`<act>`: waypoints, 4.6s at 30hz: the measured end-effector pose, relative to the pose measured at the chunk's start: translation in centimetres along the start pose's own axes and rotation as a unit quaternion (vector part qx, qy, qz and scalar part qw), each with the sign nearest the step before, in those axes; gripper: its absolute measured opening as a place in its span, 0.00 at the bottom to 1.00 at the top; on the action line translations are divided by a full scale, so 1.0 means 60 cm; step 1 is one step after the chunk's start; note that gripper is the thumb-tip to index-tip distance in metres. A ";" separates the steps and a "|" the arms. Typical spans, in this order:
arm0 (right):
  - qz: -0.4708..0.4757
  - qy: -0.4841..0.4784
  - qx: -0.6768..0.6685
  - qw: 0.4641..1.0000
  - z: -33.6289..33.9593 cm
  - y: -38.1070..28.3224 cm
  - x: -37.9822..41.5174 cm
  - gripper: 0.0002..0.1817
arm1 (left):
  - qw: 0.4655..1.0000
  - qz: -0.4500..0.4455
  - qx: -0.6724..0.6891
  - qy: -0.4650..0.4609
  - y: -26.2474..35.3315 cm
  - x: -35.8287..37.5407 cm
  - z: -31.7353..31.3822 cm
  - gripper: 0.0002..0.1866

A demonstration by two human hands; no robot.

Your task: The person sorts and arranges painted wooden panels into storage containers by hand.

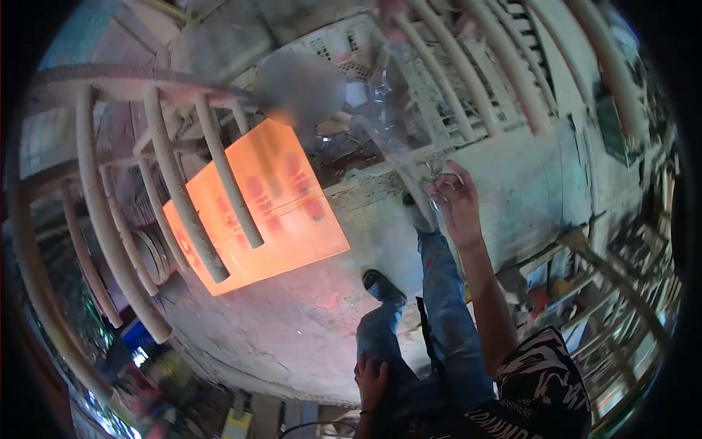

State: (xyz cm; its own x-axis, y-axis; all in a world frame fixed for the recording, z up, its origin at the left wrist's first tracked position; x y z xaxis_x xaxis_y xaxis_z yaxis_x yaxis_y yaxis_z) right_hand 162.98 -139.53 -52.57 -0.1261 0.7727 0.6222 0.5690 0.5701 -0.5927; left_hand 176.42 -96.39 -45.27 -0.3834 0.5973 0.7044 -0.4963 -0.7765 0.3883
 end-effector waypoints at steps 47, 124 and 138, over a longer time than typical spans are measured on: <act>0.347 0.284 -0.286 0.847 0.548 0.178 1.491 0.08 | 0.586 -0.496 0.208 -0.606 0.103 0.938 0.043 0.26; 0.408 0.626 -0.111 0.655 1.913 0.557 3.196 0.08 | 0.542 -0.350 0.157 -0.748 -0.478 2.505 -1.555 0.23; 0.386 0.500 -0.024 0.775 2.313 0.291 3.261 0.03 | 0.605 -0.428 0.206 -0.639 -0.336 2.672 -1.879 0.24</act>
State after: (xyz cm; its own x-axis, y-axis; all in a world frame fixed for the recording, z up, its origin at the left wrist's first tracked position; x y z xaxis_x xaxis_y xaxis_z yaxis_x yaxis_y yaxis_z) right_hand 35.48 60.37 -12.15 0.9459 0.2619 0.1917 0.1941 0.0170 -0.9808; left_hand 37.12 37.67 -7.17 0.9232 0.3764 -0.0774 0.2497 -0.4343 0.8655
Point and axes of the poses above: each hand's wrist, its own x-axis away from the middle knuckle, its own z-axis out of the back of the hand, y = z × x, the point moved 7 cm from there along -x, towards the middle knuckle, and after that the axes turned 8 degrees about -z, right-handed, at the moved point
